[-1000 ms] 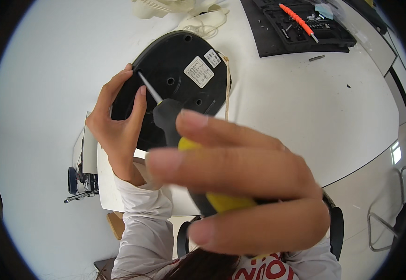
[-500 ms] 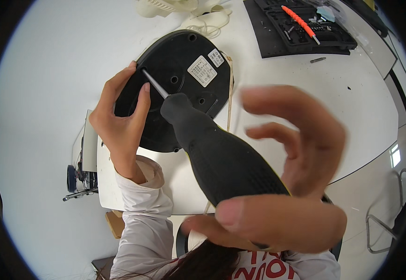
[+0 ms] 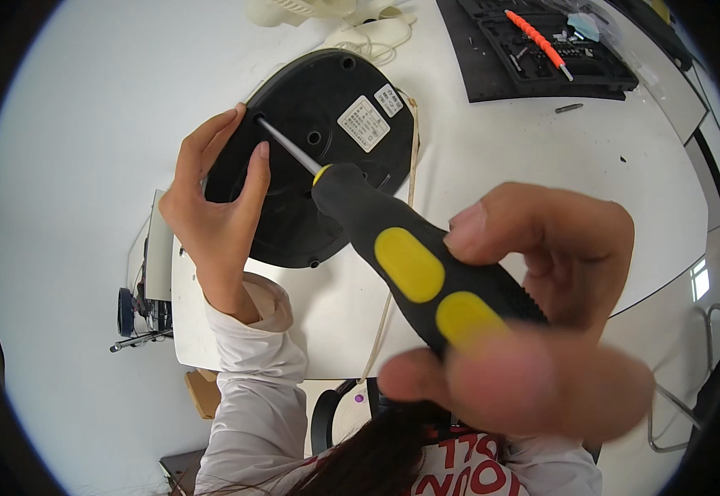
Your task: The person uses a screwdriver to remove screws from the base of a small white electric fan. They unscrew multiple fasteners one by one and place them on the table while keeping the fan base steady.
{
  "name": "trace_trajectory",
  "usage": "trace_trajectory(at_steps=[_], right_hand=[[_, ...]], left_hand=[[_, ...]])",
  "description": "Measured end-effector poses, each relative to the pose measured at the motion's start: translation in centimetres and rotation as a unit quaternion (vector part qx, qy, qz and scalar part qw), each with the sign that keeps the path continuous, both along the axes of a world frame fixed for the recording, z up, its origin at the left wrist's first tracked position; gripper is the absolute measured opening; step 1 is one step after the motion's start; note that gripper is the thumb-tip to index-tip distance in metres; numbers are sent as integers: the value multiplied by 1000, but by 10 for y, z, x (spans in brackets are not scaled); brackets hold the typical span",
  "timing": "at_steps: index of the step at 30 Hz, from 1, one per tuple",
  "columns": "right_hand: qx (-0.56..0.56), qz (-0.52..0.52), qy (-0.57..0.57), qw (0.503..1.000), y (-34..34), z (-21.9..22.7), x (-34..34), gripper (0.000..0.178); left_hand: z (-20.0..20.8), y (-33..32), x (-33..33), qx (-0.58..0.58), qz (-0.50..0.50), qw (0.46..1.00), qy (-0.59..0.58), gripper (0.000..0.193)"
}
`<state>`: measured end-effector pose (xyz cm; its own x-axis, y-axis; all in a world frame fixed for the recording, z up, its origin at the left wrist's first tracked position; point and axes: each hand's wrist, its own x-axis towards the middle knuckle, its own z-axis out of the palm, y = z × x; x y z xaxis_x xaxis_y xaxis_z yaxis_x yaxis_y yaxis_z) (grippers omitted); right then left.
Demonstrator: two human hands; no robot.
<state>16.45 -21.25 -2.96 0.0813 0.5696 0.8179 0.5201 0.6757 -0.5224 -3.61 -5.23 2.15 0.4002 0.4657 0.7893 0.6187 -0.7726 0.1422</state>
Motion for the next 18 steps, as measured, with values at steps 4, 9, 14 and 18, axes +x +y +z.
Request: trace_trajectory(at_steps=[4, 9, 14, 18], right_hand=[[26, 75, 36, 996, 12, -5, -2, 66], [29, 45, 46, 998, 14, -4, -7, 79], [23, 24, 67, 997, 10, -12, -5, 79], [43, 174, 166, 970, 19, -13, -6, 64]], left_hand=[[-2, -1, -3, 5, 4, 1000, 0, 31], [-2, 6, -2, 49, -7, 999, 5, 31], [-5, 7, -5, 72, -7, 997, 12, 32], [-5, 9, -4, 72, -17, 997, 4, 32]])
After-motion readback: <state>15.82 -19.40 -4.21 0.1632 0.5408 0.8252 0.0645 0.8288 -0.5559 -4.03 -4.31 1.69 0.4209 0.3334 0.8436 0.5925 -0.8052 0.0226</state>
